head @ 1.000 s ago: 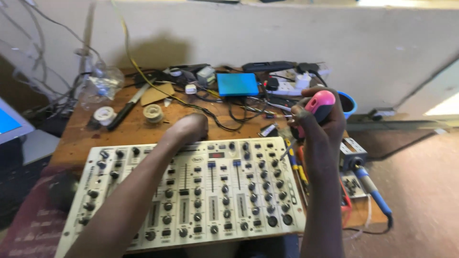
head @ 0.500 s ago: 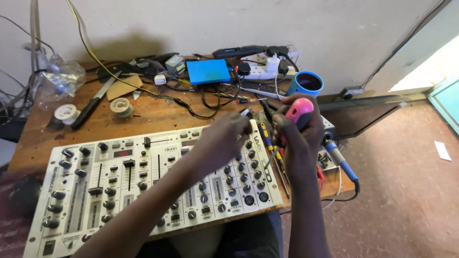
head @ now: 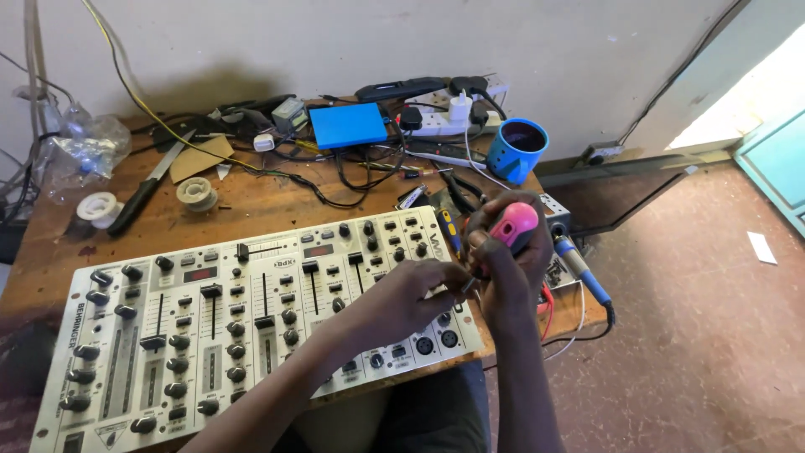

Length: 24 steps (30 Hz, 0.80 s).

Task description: The person uses a pink-handled screwdriver to repeatedly tighten and loosen screws on the knobs of a white audio mixer. They briefly pick up a blue rectangular object from the windowsill and place it back down before continuing to adjust the mixer knobs.

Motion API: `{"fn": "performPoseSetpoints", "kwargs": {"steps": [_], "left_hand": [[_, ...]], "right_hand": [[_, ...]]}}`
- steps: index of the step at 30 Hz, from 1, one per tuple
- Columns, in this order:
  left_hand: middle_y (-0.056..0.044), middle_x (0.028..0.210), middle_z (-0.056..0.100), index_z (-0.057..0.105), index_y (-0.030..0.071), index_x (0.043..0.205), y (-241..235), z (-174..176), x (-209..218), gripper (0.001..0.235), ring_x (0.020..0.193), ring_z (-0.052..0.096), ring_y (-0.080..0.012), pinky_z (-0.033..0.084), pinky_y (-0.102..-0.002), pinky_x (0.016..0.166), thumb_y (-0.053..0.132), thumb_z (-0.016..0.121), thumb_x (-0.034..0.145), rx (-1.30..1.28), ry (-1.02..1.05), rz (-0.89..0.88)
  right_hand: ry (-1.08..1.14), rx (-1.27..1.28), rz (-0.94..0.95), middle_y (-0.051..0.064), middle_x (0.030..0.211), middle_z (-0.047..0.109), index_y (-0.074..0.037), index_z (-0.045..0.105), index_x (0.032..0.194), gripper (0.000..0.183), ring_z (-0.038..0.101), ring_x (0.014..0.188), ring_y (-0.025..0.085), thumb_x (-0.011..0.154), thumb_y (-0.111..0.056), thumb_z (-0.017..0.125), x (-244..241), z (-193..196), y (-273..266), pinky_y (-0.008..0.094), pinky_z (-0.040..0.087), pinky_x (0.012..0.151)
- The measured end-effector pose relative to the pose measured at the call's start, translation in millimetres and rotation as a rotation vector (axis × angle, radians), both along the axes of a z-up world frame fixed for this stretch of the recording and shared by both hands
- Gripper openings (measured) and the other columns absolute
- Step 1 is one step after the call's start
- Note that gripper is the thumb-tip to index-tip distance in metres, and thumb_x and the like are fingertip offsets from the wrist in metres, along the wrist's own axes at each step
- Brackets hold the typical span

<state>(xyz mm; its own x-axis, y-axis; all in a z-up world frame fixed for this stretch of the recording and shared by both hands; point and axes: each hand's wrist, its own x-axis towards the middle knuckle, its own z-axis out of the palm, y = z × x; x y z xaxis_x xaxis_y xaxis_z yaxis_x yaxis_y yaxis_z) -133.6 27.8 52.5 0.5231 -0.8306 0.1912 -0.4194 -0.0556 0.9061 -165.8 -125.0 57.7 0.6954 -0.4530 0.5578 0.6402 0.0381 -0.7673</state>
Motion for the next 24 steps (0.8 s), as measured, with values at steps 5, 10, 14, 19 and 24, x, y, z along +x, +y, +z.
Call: {"fn": "performPoseSetpoints", "kwargs": {"steps": [5,10,14,19,24], "left_hand": [[-0.017,0.103,0.08,0.077,0.003,0.118,-3,-21,0,0.021,0.104,0.08,-0.0348,0.061,-0.046,0.093,0.001,0.062,0.105,-0.1,-0.027,0.062],[-0.012,0.095,0.082,0.081,0.008,0.113,-7,-37,0,0.02,0.096,0.082,-0.0324,0.063,-0.041,0.084,-0.001,0.067,0.102,-0.18,-0.092,0.133],[-0.014,0.086,0.082,0.084,0.009,0.109,-11,-36,1,0.021,0.077,0.079,-0.0376,0.062,-0.038,0.068,-0.002,0.07,0.097,-0.203,-0.187,0.191],[-0.012,0.08,0.081,0.086,0.011,0.104,-11,-41,-5,0.014,0.057,0.074,-0.0156,0.06,-0.028,0.062,0.003,0.079,0.095,-0.235,-0.083,0.22],[-0.011,0.078,0.078,0.081,0.008,0.096,-10,-40,2,0.011,0.077,0.079,-0.0274,0.058,-0.038,0.06,0.009,0.086,0.087,-0.203,-0.165,0.238]], "right_hand": [[0.028,-0.08,0.03,0.009,0.069,0.058,-0.006,0.059,0.111,0.032,0.055,0.054,0.01,0.084,-0.016,0.073,-6,8,2,0.023,0.044,0.048],[0.051,-0.143,0.079,0.012,0.076,0.062,-0.003,0.059,0.12,0.042,0.062,0.065,0.015,0.089,-0.026,0.077,-15,10,-1,0.025,0.047,0.056],[0.09,-0.061,0.03,0.014,0.088,0.063,-0.004,0.059,0.124,0.045,0.065,0.079,0.017,0.104,-0.045,0.063,-16,15,1,0.023,0.05,0.065],[-0.006,0.215,0.273,0.011,0.046,0.041,-0.001,0.056,0.083,0.051,0.044,0.034,0.015,0.103,-0.048,0.054,5,1,-7,0.022,0.03,0.033],[0.068,-0.02,0.298,0.019,0.076,0.065,-0.004,0.055,0.119,0.065,0.068,0.06,0.018,0.099,-0.065,0.059,4,17,-8,0.022,0.05,0.042]]}}
